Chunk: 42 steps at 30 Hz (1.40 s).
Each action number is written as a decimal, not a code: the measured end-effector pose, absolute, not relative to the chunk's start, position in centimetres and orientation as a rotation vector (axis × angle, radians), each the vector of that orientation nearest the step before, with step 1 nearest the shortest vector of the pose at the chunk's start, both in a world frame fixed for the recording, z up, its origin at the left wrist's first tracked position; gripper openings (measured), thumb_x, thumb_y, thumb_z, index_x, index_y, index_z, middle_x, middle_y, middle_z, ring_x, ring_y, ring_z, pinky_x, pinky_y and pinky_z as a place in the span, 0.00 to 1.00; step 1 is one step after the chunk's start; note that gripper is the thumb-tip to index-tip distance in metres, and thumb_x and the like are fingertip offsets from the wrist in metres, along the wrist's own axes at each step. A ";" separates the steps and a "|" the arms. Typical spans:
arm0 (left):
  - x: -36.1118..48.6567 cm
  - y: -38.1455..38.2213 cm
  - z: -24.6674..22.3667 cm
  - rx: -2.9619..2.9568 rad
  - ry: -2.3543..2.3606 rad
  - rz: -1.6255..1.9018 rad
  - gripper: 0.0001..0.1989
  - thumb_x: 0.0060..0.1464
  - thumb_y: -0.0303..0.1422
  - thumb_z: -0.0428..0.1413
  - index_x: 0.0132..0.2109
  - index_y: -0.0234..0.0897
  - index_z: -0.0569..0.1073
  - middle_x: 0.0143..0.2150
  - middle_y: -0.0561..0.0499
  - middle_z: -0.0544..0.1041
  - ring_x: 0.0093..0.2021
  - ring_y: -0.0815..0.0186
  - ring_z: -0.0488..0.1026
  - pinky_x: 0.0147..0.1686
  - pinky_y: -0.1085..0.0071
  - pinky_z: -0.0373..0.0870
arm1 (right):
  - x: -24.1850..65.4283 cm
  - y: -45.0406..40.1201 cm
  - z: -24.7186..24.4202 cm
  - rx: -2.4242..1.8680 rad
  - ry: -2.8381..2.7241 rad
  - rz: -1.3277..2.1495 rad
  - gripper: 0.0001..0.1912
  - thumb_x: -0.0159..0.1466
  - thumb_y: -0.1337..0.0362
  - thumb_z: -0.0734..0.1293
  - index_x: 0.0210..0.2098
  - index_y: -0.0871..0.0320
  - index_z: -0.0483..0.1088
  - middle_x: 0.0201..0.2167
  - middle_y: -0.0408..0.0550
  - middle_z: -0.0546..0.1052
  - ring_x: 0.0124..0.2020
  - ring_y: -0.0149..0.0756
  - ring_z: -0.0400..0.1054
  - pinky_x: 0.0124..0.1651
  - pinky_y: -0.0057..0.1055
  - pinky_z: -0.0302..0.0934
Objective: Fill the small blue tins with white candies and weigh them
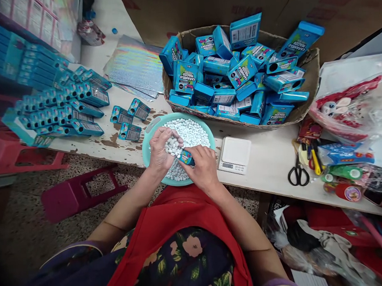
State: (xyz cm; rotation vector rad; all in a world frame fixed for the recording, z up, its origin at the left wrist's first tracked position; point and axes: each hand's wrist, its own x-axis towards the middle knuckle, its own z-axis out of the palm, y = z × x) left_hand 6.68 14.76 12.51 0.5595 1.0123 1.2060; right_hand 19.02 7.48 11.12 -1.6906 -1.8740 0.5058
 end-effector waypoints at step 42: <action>7.6 13.9 12.9 0.823 1.043 1.301 0.12 0.56 0.40 0.58 0.32 0.36 0.68 0.26 0.55 0.72 0.20 0.75 0.68 0.22 0.78 0.66 | 18.8 7.4 10.8 -1.607 -1.601 0.664 0.18 0.58 0.58 0.73 0.47 0.52 0.72 0.40 0.47 0.78 0.44 0.42 0.72 0.48 0.41 0.62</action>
